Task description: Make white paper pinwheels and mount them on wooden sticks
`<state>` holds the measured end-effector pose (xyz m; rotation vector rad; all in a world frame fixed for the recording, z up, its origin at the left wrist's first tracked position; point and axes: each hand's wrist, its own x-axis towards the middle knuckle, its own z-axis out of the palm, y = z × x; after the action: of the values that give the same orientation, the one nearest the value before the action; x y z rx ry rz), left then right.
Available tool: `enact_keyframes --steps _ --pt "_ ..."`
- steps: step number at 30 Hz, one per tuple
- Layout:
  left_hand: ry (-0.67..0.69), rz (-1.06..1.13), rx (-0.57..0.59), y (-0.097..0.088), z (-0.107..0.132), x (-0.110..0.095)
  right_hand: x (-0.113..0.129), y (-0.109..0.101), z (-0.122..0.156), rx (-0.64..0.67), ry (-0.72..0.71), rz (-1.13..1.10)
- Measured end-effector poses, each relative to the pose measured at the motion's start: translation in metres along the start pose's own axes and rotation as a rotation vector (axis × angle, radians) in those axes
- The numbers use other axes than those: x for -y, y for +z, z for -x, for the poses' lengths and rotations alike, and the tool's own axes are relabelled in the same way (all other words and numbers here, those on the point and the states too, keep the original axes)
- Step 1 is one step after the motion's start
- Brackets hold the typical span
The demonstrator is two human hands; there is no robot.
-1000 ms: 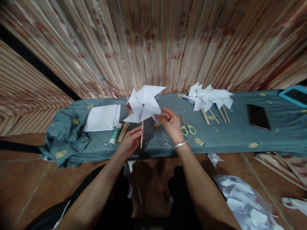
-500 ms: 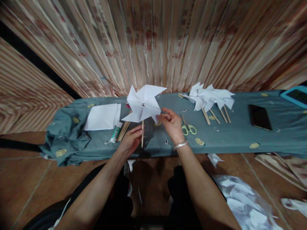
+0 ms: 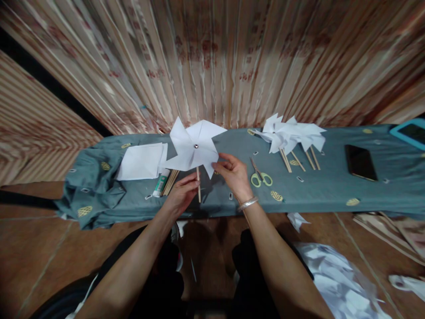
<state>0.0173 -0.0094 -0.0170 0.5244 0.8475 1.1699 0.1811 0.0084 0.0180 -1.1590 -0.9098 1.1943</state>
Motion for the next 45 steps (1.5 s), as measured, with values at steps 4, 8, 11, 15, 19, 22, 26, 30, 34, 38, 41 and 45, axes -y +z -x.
enact_keyframes --steps 4,8,11,15,19,22,26,30,34,38,41,45 --pt "-0.004 0.003 -0.005 0.001 0.0 0.0 -0.002 0.002 0.002 0.027 0.008 0.018" --pt "-0.004 -0.004 -0.004 0.002 0.0 0.0 -0.002 0.004 0.005 0.047 0.022 0.013" --pt "-0.002 -0.012 0.017 0.003 0.0 0.0 -0.003 0.005 0.007 0.068 0.02 0.019" --pt "0.014 -0.018 0.052 0.003 0.001 0.0 -0.005 0.006 0.008 0.092 0.012 0.071" --pt "0.021 -0.021 0.015 0.003 0.001 0.0 -0.006 0.007 0.008 0.084 0.034 0.051" --pt "0.043 0.004 -0.039 0.003 -0.001 0.0 -0.006 0.007 0.008 0.074 0.04 0.058" --pt "0.096 0.004 -0.101 0.004 -0.002 -0.001 -0.008 0.005 0.009 0.083 0.038 0.077" --pt "0.188 -0.042 -0.095 0.005 -0.001 -0.003 -0.011 0.004 0.009 0.091 0.057 0.072" --pt "0.258 -0.104 -0.115 0.003 -0.001 -0.005 -0.015 0.004 0.008 0.131 0.077 0.092" --pt "0.263 -0.183 -0.124 0.001 -0.002 -0.006 -0.016 0.005 0.008 0.207 0.068 0.107" --pt "0.287 -0.238 -0.129 -0.001 -0.004 -0.007 -0.014 0.006 0.009 0.27 0.058 0.082" --pt "0.334 -0.315 -0.12 -0.005 -0.009 -0.006 -0.013 0.009 0.01 0.283 0.057 0.06"
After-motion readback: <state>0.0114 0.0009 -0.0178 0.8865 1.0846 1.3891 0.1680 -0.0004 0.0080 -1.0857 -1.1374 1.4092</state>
